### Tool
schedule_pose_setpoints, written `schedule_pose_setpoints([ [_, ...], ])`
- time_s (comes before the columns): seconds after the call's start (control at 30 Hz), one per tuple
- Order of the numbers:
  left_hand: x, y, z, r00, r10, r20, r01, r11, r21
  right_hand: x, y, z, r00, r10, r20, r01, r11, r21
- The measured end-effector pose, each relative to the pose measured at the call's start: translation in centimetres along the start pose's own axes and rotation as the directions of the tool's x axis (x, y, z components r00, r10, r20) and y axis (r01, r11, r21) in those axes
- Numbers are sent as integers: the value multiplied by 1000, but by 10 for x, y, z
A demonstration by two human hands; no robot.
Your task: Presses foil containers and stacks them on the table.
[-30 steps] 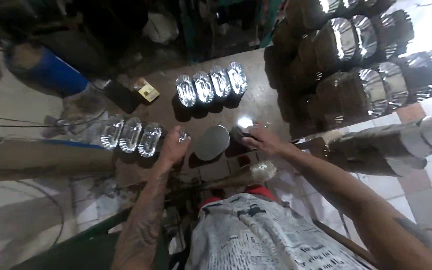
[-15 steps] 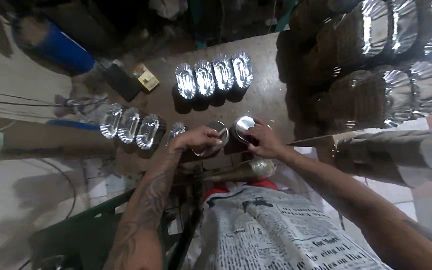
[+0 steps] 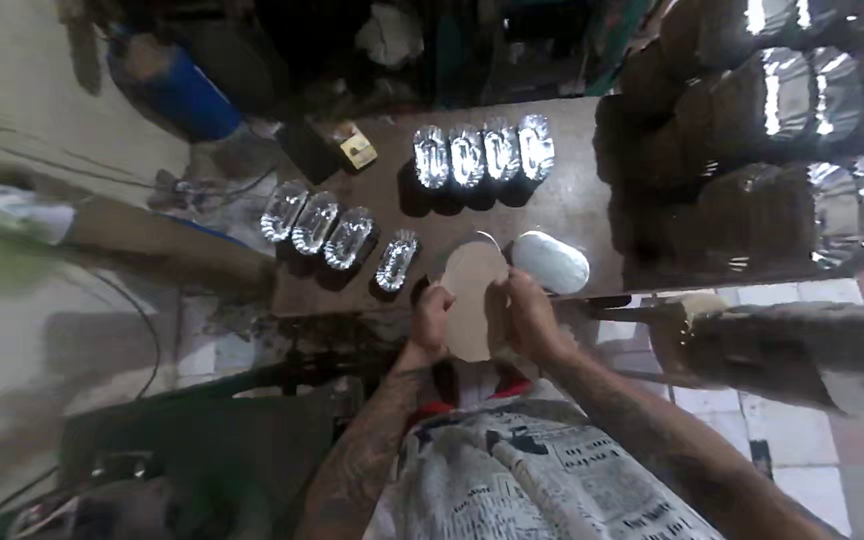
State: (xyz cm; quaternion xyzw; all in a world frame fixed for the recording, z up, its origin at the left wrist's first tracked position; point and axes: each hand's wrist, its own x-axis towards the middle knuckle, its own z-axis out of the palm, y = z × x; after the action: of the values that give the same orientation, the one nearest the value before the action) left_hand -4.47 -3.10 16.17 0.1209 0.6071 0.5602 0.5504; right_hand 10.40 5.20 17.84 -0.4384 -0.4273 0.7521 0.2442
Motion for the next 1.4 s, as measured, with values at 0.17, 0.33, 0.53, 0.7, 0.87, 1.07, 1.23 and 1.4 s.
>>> schedule_pose_setpoints([
  [0.17,-17,-38,4,999,44,-5,-41,858,-512,1,1,-23,889,152,433,-161,987,-15],
  [0.33,45,-97,3,944,-250,214,118,863,491,7,49,-113,846,142,515,293,682,-670],
  [0.53,97,-124,41,745,-666,-48,260,223,940,-33,122,-192,676,685,273,262,122,-957],
  [0.7,61,-87,-2,813,-576,87,206,424,882,-51,121,-172,681,675,283,238,161,-958],
  [0.87,-67,-7,-104,993,118,-10,-86,773,629,-38,120,-142,569,687,452,423,227,-878],
  [1.07,-146,77,-237,597,409,-690,-418,893,167,-36,118,-85,566,621,542,468,299,-831],
  [1.23,-204,-10,-283,455,599,-659,143,681,718,-25,143,21,674,353,649,528,385,-757],
  [1.4,-337,-34,-286,743,177,-645,327,745,581,-35,144,189,460,20,888,819,378,-432],
])
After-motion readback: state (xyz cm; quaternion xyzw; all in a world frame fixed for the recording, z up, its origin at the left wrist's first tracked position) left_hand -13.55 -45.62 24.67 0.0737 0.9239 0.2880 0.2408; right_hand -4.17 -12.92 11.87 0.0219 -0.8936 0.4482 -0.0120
